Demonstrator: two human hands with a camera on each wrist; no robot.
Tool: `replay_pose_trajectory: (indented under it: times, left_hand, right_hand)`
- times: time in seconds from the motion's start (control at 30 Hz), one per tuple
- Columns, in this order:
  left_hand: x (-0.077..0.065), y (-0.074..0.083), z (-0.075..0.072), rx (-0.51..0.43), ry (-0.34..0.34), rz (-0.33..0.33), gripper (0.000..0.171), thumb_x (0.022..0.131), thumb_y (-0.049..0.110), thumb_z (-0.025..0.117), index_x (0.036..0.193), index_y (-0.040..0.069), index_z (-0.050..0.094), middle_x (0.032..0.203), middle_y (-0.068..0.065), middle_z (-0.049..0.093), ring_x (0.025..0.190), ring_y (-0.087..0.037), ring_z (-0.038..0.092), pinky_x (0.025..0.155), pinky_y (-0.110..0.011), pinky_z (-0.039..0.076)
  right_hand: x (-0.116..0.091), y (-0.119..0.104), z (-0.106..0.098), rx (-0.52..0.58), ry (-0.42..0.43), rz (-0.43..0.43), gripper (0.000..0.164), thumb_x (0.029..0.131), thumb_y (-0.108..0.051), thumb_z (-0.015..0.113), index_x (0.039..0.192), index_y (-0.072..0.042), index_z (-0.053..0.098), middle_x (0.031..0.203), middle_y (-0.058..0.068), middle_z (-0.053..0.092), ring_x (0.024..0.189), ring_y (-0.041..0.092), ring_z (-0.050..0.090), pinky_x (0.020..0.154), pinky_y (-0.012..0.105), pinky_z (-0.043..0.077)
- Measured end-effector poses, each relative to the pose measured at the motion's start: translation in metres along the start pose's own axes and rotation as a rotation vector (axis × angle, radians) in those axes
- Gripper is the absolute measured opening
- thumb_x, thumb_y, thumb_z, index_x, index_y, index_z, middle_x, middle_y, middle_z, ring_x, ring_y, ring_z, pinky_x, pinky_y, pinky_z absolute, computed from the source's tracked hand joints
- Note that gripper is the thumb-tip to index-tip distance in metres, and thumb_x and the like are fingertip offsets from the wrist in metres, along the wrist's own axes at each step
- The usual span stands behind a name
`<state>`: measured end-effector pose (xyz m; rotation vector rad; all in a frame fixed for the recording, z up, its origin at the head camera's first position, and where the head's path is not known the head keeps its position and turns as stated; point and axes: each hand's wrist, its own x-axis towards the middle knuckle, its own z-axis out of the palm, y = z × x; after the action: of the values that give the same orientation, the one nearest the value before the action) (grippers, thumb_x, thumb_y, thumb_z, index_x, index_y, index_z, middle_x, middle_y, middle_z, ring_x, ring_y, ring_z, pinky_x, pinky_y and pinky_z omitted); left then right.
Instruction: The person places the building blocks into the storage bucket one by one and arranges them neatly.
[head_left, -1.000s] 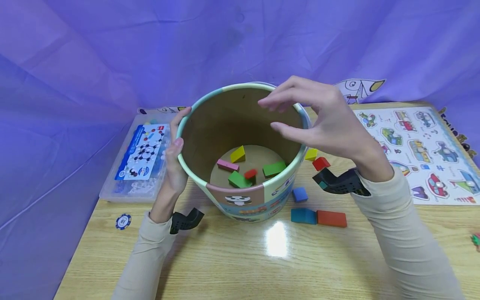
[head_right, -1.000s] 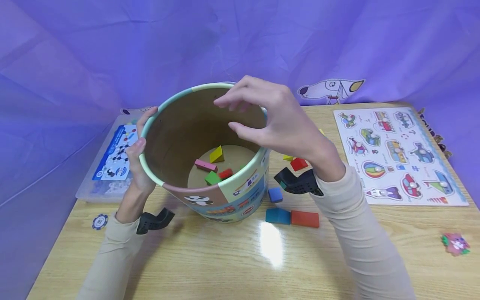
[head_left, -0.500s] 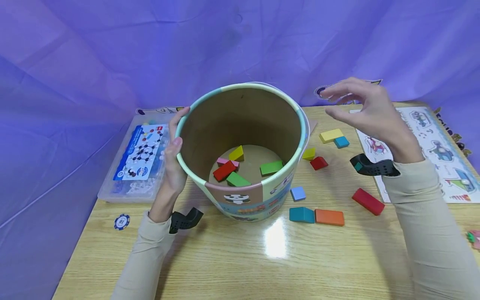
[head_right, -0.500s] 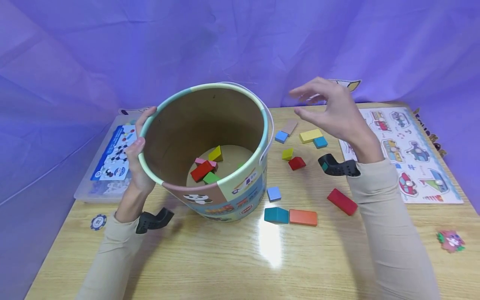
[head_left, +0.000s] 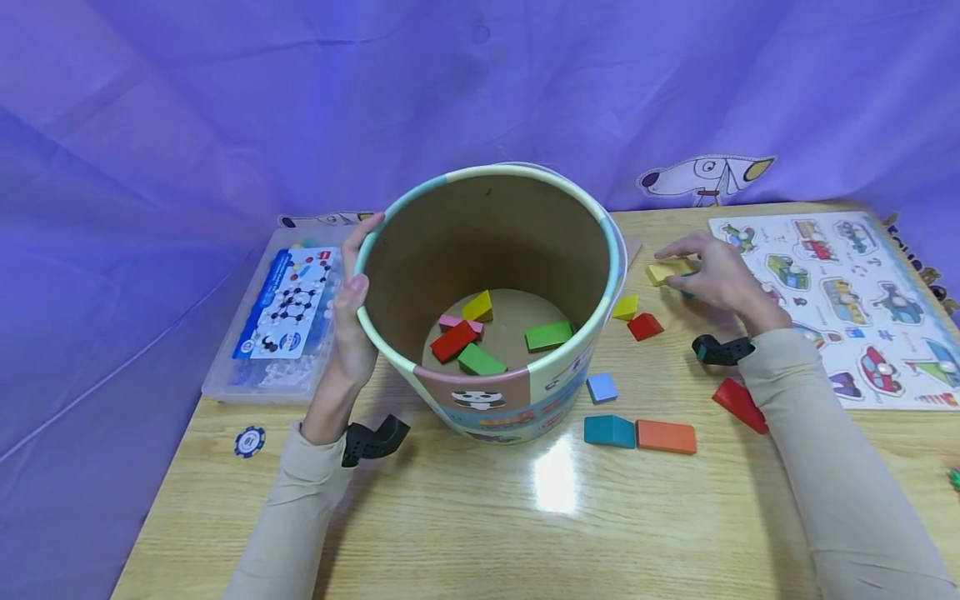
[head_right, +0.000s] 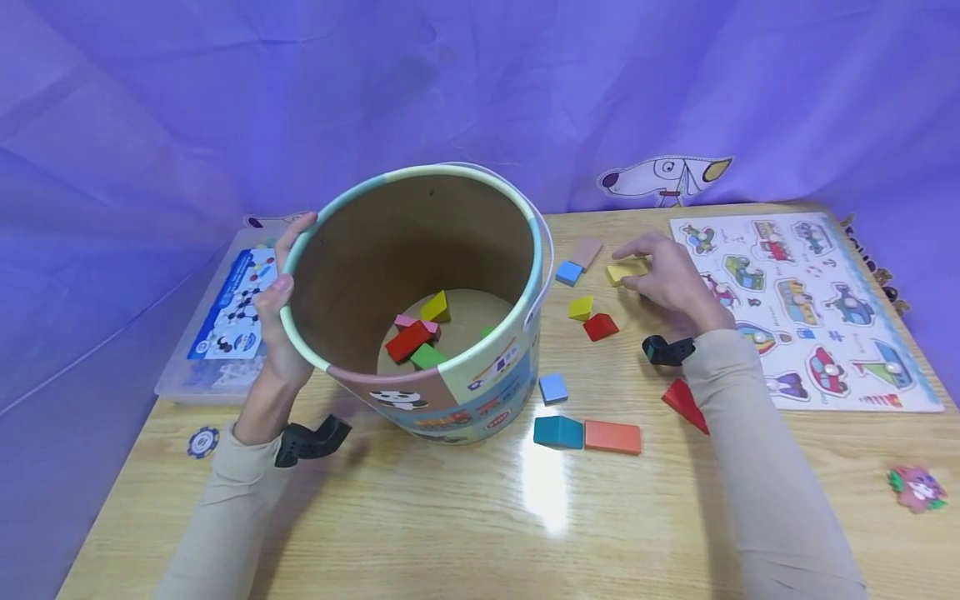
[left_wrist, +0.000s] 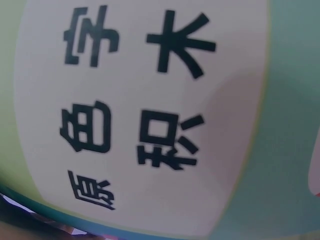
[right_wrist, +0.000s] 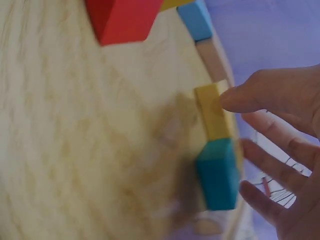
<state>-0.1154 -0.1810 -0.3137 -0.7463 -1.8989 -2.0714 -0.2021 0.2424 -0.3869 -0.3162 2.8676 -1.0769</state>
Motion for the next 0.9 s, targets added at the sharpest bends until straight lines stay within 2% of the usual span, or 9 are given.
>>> replay_pose_trajectory:
  times: [0.2, 0.4, 0.53, 0.63, 0.7, 0.83, 0.9]
  left_hand:
    - [0.000, 0.001, 0.001, 0.010, 0.004, 0.005, 0.067, 0.090, 0.053, 0.041, 0.146, 0.018, 0.030, 0.146, -0.013, 0.033, 0.134, -0.034, 0.031, 0.108, -0.053, 0.033]
    - [0.000, 0.001, 0.001, 0.005, 0.013, 0.003, 0.066, 0.090, 0.052, 0.041, 0.145, 0.018, 0.031, 0.146, -0.014, 0.033, 0.135, -0.033, 0.031, 0.108, -0.052, 0.033]
    - [-0.001, 0.000, 0.002, -0.002, 0.010, 0.000, 0.066, 0.090, 0.053, 0.041, 0.145, 0.018, 0.031, 0.146, -0.014, 0.033, 0.135, -0.035, 0.031, 0.108, -0.053, 0.033]
    - [-0.001, 0.000, 0.002, -0.009, 0.004, 0.001, 0.066, 0.090, 0.053, 0.041, 0.146, 0.018, 0.030, 0.147, -0.015, 0.032, 0.135, -0.037, 0.030, 0.108, -0.053, 0.033]
    - [-0.001, -0.001, 0.001, -0.008, 0.007, 0.003, 0.067, 0.090, 0.053, 0.041, 0.146, 0.018, 0.030, 0.147, -0.015, 0.032, 0.135, -0.036, 0.030, 0.108, -0.053, 0.033]
    - [0.000, -0.001, 0.001, -0.010, 0.012, 0.000, 0.067, 0.090, 0.053, 0.041, 0.146, 0.018, 0.030, 0.147, -0.014, 0.033, 0.135, -0.035, 0.031, 0.108, -0.054, 0.033]
    - [0.001, -0.001, 0.000, -0.006, 0.007, -0.004, 0.067, 0.090, 0.053, 0.041, 0.146, 0.018, 0.030, 0.147, -0.014, 0.032, 0.135, -0.036, 0.031, 0.108, -0.054, 0.033]
  right_hand:
    - [0.000, 0.012, 0.005, 0.001, -0.007, 0.028, 0.039, 0.085, -0.001, 0.069, 0.123, 0.000, 0.064, 0.131, 0.024, 0.053, 0.121, 0.040, 0.046, 0.100, 0.054, 0.038]
    - [-0.001, 0.017, 0.007, -0.019, 0.035, 0.013, 0.040, 0.083, -0.002, 0.071, 0.122, -0.001, 0.065, 0.123, 0.023, 0.057, 0.103, 0.034, 0.049, 0.083, 0.036, 0.037]
    - [-0.004, 0.016, 0.006, -0.023, 0.086, -0.015, 0.039, 0.081, -0.002, 0.073, 0.120, -0.001, 0.067, 0.120, 0.023, 0.061, 0.101, 0.032, 0.053, 0.078, 0.025, 0.038]
    - [-0.007, 0.008, 0.000, -0.024, 0.148, -0.055, 0.038, 0.081, -0.004, 0.074, 0.118, 0.000, 0.067, 0.118, 0.022, 0.063, 0.102, 0.032, 0.055, 0.080, 0.024, 0.041]
    - [-0.007, -0.003, -0.008, -0.028, 0.204, -0.100, 0.039, 0.080, -0.004, 0.075, 0.118, -0.001, 0.068, 0.115, 0.021, 0.064, 0.099, 0.027, 0.056, 0.081, 0.024, 0.042]
    - [-0.009, -0.033, -0.026, -0.028, 0.321, -0.202, 0.039, 0.078, -0.005, 0.077, 0.117, -0.005, 0.070, 0.112, 0.014, 0.065, 0.094, 0.003, 0.053, 0.082, 0.014, 0.041]
    - [-0.012, -0.050, -0.036, -0.022, 0.375, -0.258, 0.040, 0.077, -0.005, 0.079, 0.116, -0.009, 0.072, 0.109, 0.007, 0.066, 0.093, -0.006, 0.050, 0.081, 0.006, 0.039]
